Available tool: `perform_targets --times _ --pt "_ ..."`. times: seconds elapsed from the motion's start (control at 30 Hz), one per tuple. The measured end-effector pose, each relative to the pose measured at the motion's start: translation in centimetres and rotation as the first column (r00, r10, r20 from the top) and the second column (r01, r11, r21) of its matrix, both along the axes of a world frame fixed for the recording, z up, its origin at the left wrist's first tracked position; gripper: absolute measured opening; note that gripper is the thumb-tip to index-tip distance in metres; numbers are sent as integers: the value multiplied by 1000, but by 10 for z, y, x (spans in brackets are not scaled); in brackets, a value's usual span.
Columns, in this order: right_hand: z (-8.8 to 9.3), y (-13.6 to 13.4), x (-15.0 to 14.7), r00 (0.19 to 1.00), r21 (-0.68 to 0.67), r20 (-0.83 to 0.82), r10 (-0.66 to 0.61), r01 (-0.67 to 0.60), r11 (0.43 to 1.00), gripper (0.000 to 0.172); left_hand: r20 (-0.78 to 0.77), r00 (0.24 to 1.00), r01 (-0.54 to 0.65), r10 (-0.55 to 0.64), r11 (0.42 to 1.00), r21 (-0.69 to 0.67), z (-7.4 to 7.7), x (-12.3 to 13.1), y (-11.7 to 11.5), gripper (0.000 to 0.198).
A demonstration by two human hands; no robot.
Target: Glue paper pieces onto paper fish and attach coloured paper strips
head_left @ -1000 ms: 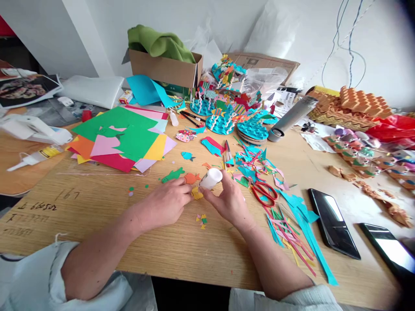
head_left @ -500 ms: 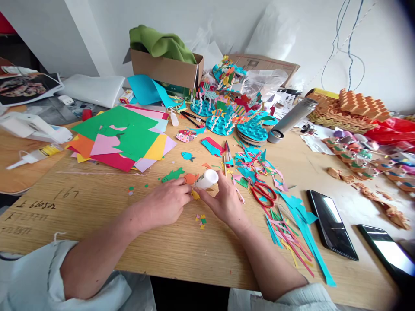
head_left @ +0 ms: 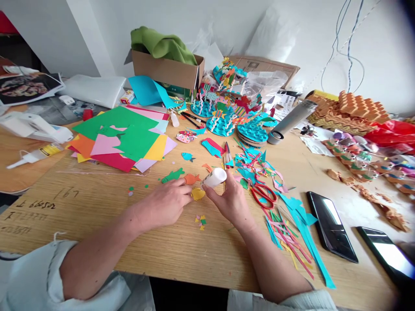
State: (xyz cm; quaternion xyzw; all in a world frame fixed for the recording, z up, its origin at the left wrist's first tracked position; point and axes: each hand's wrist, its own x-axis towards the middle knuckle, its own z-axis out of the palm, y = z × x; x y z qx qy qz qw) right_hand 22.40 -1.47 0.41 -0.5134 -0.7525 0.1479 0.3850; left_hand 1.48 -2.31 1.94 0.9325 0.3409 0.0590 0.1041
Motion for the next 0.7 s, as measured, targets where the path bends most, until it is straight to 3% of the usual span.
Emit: perform_targets --times 0.1,0.27,0.43,0.57,0.7 --pt "1 0 3 999 -30 0 49 -49 998 18 -11 1000 -10 10 1000 -12 2 1 -1 29" --pt "2 0 5 999 -48 -29 -22 20 999 20 -6 1000 -12 12 999 -34 3 1 0 30" --pt "3 -2 3 996 -39 33 81 -80 996 19 -16 1000 -21 21 1000 -20 3 1 1 28" --pt "4 -2 3 1000 -41 20 14 -13 999 20 -4 1000 -8 7 999 -33 2 1 1 31" --pt "7 -4 1 991 -55 16 132 -131 990 18 27 1000 -11 12 1000 -10 0 0 1 32"
